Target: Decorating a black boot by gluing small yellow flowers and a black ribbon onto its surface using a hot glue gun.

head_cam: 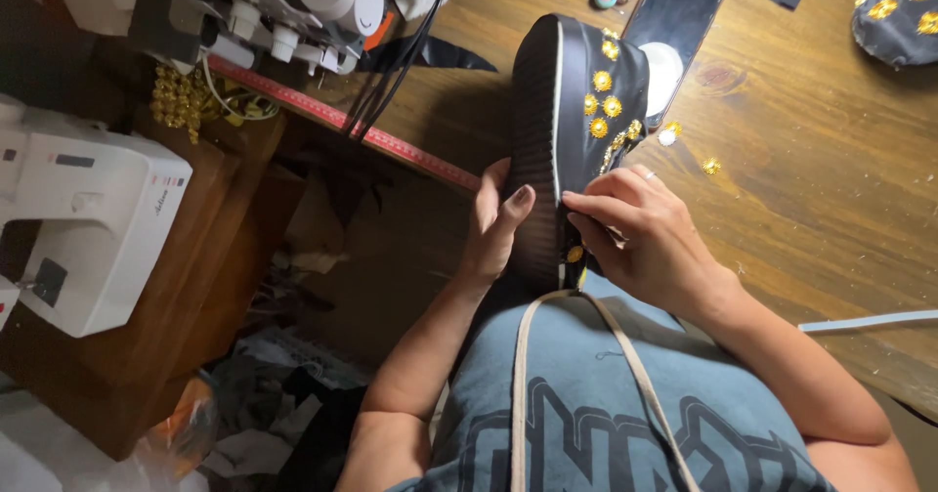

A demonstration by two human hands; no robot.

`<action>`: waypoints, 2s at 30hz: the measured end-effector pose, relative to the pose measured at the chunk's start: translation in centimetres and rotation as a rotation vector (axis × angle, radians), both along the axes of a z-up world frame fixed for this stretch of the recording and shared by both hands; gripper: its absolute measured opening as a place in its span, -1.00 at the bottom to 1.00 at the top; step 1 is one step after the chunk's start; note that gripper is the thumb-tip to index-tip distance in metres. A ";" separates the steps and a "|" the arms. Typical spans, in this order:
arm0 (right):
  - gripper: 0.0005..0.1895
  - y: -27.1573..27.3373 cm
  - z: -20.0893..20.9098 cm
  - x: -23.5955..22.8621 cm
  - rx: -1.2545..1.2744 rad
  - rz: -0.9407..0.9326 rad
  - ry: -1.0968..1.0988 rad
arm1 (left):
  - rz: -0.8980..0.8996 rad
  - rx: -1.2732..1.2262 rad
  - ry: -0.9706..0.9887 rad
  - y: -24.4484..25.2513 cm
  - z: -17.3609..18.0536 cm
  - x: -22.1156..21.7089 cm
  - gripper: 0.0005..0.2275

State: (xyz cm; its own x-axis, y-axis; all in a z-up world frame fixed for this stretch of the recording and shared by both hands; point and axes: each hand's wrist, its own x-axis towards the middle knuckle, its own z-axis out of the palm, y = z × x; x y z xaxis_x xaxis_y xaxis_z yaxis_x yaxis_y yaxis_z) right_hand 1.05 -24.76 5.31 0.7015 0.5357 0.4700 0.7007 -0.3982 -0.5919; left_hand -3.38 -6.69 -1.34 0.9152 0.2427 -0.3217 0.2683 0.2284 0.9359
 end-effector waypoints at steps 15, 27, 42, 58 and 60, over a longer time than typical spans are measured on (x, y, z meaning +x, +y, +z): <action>-0.72 -1.8 -0.4 -2.7 0.110 0.171 0.118 | 0.115 0.822 0.059 -2.3 -7.5 0.2 -0.23; -0.67 -2.8 -3.2 -3.0 0.029 0.118 -0.179 | -0.178 0.426 0.320 0.9 0.9 0.1 -0.16; -0.48 -1.0 -2.6 4.4 0.229 0.169 0.318 | -0.267 0.319 0.352 1.4 4.0 0.1 0.00; -0.37 4.3 -0.4 17.4 -0.229 0.127 0.481 | -0.195 0.547 0.405 1.6 4.9 0.9 -0.30; -0.45 4.6 -1.0 17.9 -0.189 0.126 0.487 | -0.232 0.565 0.441 1.7 5.7 1.0 -0.28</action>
State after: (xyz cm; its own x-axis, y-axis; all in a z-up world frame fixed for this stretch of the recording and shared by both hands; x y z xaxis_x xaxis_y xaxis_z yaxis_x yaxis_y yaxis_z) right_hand 18.95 -20.12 4.33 0.7390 0.6737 -0.0063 0.4123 -0.4596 -0.7866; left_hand -2.33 -4.94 4.39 0.7778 0.2968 -0.5540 0.6285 -0.3627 0.6881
